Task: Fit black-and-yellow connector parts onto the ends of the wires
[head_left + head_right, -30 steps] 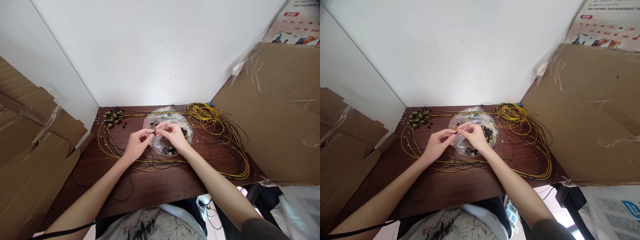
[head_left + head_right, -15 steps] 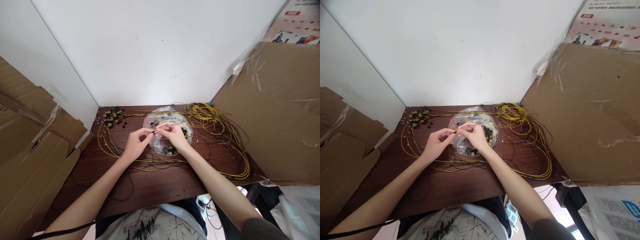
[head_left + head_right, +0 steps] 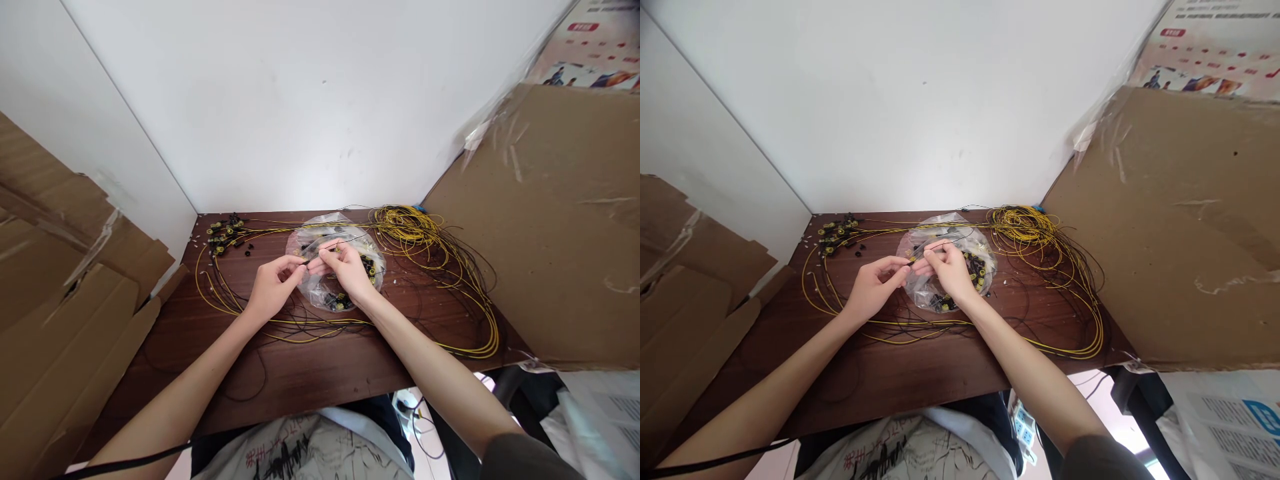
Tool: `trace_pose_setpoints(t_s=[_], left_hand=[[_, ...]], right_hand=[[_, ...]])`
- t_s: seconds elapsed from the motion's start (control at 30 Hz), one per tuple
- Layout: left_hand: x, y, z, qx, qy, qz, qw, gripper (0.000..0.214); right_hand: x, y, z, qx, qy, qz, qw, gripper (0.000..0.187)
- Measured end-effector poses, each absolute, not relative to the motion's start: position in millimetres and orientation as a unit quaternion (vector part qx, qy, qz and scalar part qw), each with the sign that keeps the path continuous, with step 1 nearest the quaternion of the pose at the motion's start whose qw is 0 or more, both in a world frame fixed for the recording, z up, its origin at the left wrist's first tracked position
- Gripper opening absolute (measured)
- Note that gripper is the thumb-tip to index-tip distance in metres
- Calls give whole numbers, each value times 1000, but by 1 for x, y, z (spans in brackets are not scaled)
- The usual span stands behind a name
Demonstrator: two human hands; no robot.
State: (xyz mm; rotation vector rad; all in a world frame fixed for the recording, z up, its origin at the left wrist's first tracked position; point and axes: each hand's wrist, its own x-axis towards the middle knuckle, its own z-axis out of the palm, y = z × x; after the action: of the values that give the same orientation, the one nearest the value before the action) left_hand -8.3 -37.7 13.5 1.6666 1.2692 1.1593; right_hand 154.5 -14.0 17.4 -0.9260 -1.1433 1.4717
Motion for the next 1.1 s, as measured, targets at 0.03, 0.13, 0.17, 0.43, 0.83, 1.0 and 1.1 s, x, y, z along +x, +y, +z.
trace_pose_setpoints(t_s=[0.03, 0.13, 0.17, 0.43, 0.83, 1.0, 1.1], left_hand=[[-8, -38, 14, 647, 495, 451, 365, 23], [-9, -38, 14, 646, 497, 453, 361, 23], [-9, -38, 13, 647, 496, 454, 360, 23], [-9, -38, 13, 651, 492, 458, 352, 23], [-10, -36, 8, 637, 490, 481, 349, 20], [-8, -37, 10, 636, 479, 484, 363, 18], [-8, -37, 10, 638, 474, 486, 362, 18]], right_hand=[[155, -14, 18, -381, -478, 605, 510, 41], [156, -14, 21, -379, -496, 585, 518, 36], [157, -14, 23, -380, -503, 579, 517, 34], [157, -18, 27, -383, -528, 568, 502, 27], [156, -18, 27, -385, -496, 587, 511, 24], [158, -17, 28, -392, -481, 576, 533, 25], [160, -16, 28, -395, -470, 570, 547, 26]])
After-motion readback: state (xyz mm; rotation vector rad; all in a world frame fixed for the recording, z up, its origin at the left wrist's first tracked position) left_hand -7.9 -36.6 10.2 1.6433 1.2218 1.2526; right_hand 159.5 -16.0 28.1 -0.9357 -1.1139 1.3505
